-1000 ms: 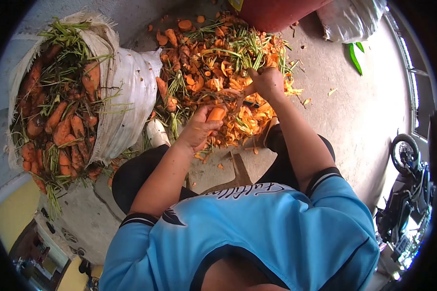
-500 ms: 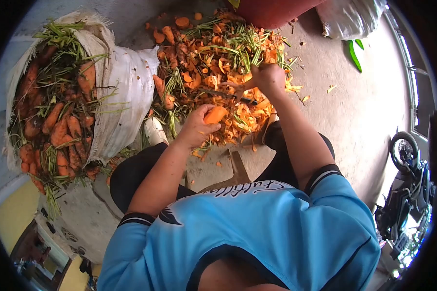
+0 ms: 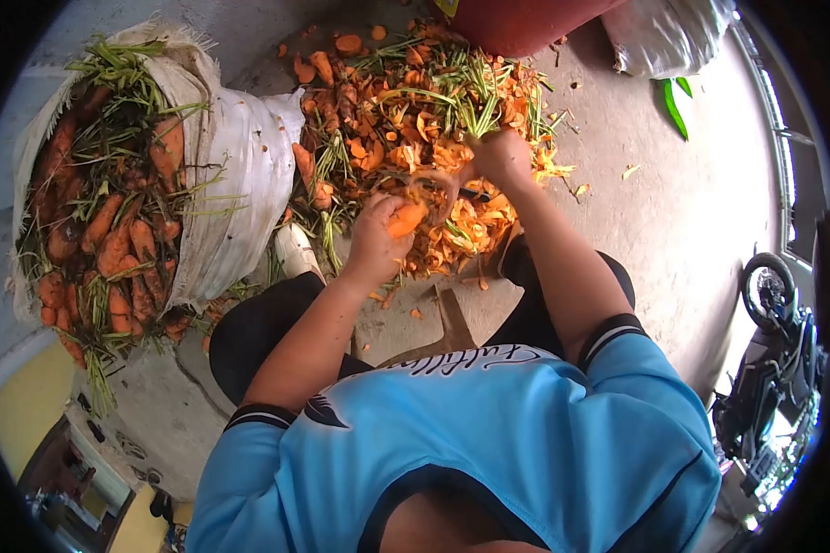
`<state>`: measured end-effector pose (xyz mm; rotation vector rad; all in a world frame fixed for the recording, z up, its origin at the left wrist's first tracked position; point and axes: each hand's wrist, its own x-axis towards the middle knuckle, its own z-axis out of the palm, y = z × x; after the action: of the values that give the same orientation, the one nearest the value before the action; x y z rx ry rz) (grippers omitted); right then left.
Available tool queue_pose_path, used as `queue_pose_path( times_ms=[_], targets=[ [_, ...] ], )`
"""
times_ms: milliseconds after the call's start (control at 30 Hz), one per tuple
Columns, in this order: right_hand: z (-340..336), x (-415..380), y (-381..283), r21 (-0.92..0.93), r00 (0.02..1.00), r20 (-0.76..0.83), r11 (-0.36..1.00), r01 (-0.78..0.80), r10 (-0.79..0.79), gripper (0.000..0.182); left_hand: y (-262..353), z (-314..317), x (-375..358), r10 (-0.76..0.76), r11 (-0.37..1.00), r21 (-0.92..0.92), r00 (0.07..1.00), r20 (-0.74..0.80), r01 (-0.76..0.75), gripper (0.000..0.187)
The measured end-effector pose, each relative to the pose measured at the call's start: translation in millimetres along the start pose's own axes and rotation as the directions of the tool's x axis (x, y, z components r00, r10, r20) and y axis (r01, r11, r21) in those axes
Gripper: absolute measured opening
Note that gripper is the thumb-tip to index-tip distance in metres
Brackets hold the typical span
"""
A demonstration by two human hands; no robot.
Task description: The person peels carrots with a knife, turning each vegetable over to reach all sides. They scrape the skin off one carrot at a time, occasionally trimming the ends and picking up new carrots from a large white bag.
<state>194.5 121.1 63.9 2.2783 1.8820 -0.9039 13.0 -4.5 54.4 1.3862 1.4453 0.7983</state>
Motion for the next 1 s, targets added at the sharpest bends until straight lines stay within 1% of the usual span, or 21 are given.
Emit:
queue_pose_path(
  times_ms=[67, 100, 133, 200, 233, 267, 333, 367, 400, 433, 467, 533, 567, 600, 633, 667, 767, 867, 900, 967, 1000],
  targets=[
    [-6.6, 19.0, 14.6, 0.044, 0.997, 0.009, 0.996, -0.079, 0.079, 0.047, -2.8, 0.3, 1.8, 0.007, 1.000, -0.030, 1.000, -0.017, -0.008, 0.032],
    [-4.4, 19.8, 13.4, 0.020, 0.998, -0.031, 0.998, -0.058, 0.058, 0.044, -5.2, 0.0, 0.1, -0.002, 1.000, -0.022, 1.000, -0.011, 0.002, 0.033],
    [-15.3, 2.0, -3.2, 0.133, 0.998, 0.051, 0.990, -0.042, 0.036, 0.043, -6.5, -1.1, 0.1, -0.012, 1.000, -0.014, 1.000, -0.010, 0.012, 0.033],
    [6.5, -5.7, -7.5, -0.020, 0.988, -0.036, 0.988, 0.152, -0.152, 0.043, -6.0, -2.0, 2.9, 0.008, 0.999, -0.042, 1.000, 0.006, -0.008, 0.034],
    [4.6, -3.9, -6.0, 0.001, 0.996, 0.010, 0.996, 0.086, -0.086, 0.043, -5.9, -1.8, 2.5, 0.017, 0.998, -0.055, 1.000, 0.022, -0.015, 0.035],
    [-3.4, 4.6, -3.5, 0.018, 0.989, 0.121, 0.996, -0.091, 0.088, 0.042, -6.6, -0.9, 0.2, -0.010, 0.995, -0.096, 1.000, 0.023, 0.012, 0.034],
    [-6.3, 18.9, 11.3, 0.052, 0.995, -0.022, 0.994, -0.091, 0.093, 0.041, -5.5, -1.0, 1.9, -0.048, 0.983, -0.175, 0.999, 0.017, 0.051, 0.033],
    [-5.4, 20.8, 16.4, 0.165, 0.982, -0.142, 0.981, -0.104, 0.128, 0.041, -2.0, -3.1, 3.2, -0.142, 0.962, -0.226, 0.988, 0.054, 0.151, 0.030],
    [-11.5, 18.8, 13.8, 0.162, 0.986, -0.123, 0.983, -0.091, 0.112, 0.039, 7.4, -7.6, 5.7, -0.233, 0.930, -0.272, 0.968, 0.091, 0.249, 0.028],
    [-2.1, 17.9, 15.6, 0.114, 0.957, -0.285, 0.990, 0.088, -0.053, 0.039, 12.0, -10.4, 6.0, -0.322, 0.883, -0.315, 0.937, 0.133, 0.348, 0.027],
    [7.7, 16.5, 17.3, 0.037, 0.877, -0.430, 0.966, 0.257, -0.216, 0.041, 8.6, -10.9, 6.0, -0.402, 0.755, -0.502, 0.902, 0.155, 0.422, 0.026],
    [12.9, 8.3, 11.9, -0.173, 0.816, -0.392, 0.905, 0.388, -0.424, 0.038, -2.9, -10.7, 6.1, -0.525, 0.380, -0.784, 0.812, 0.254, 0.491, 0.027],
    [14.3, 3.8, 8.3, -0.273, 0.776, -0.360, 0.853, 0.445, -0.519, 0.038, -6.3, -10.6, 7.0, -0.559, 0.304, -0.810, 0.782, 0.275, 0.502, 0.025],
    [10.6, -3.0, 2.2, 0.001, 0.883, -0.130, 0.890, 0.455, -0.451, 0.036, -5.8, -10.7, 6.8, -0.576, 0.280, -0.810, 0.765, 0.289, 0.516, 0.025],
    [3.0, -11.1, -6.4, 0.263, 0.901, 0.128, 0.890, 0.371, -0.414, 0.033, -4.7, -11.0, 7.3, -0.592, 0.256, -0.809, 0.748, 0.301, 0.529, 0.025],
    [-0.1, -17.9, -12.7, 0.479, 0.829, 0.378, 0.854, 0.205, -0.412, 0.031, -3.5, -11.5, 7.9, -0.607, 0.233, -0.809, 0.730, 0.313, 0.540, 0.025],
    [18.9, -30.5, -14.0, 0.589, 0.617, 0.286, 0.642, 0.490, -0.733, 0.033, 0.9, -12.0, 8.3, -0.566, 0.244, -0.779, 0.737, 0.370, 0.578, 0.026],
    [28.9, -24.7, -9.7, 0.660, 0.615, 0.392, 0.674, 0.330, -0.685, 0.035, 2.7, -15.2, 8.0, -0.542, 0.232, -0.772, 0.738, 0.403, 0.592, 0.027],
    [17.3, -27.4, -14.5, 0.612, 0.649, 0.457, 0.745, 0.266, -0.608, 0.033, 2.4, -16.3, 8.2, -0.533, 0.245, -0.763, 0.741, 0.410, 0.598, 0.027],
    [10.9, -37.1, -20.6, 0.651, 0.586, 0.310, 0.616, 0.444, -0.749, 0.031, 2.2, -17.9, 7.3, -0.516, 0.270, -0.743, 0.744, 0.425, 0.612, 0.027],
    [10.7, -40.3, -22.3, 0.657, 0.540, 0.235, 0.542, 0.524, -0.808, 0.031, 2.4, -17.0, 6.4, -0.528, 0.279, -0.752, 0.750, 0.399, 0.597, 0.028]
  ],
)
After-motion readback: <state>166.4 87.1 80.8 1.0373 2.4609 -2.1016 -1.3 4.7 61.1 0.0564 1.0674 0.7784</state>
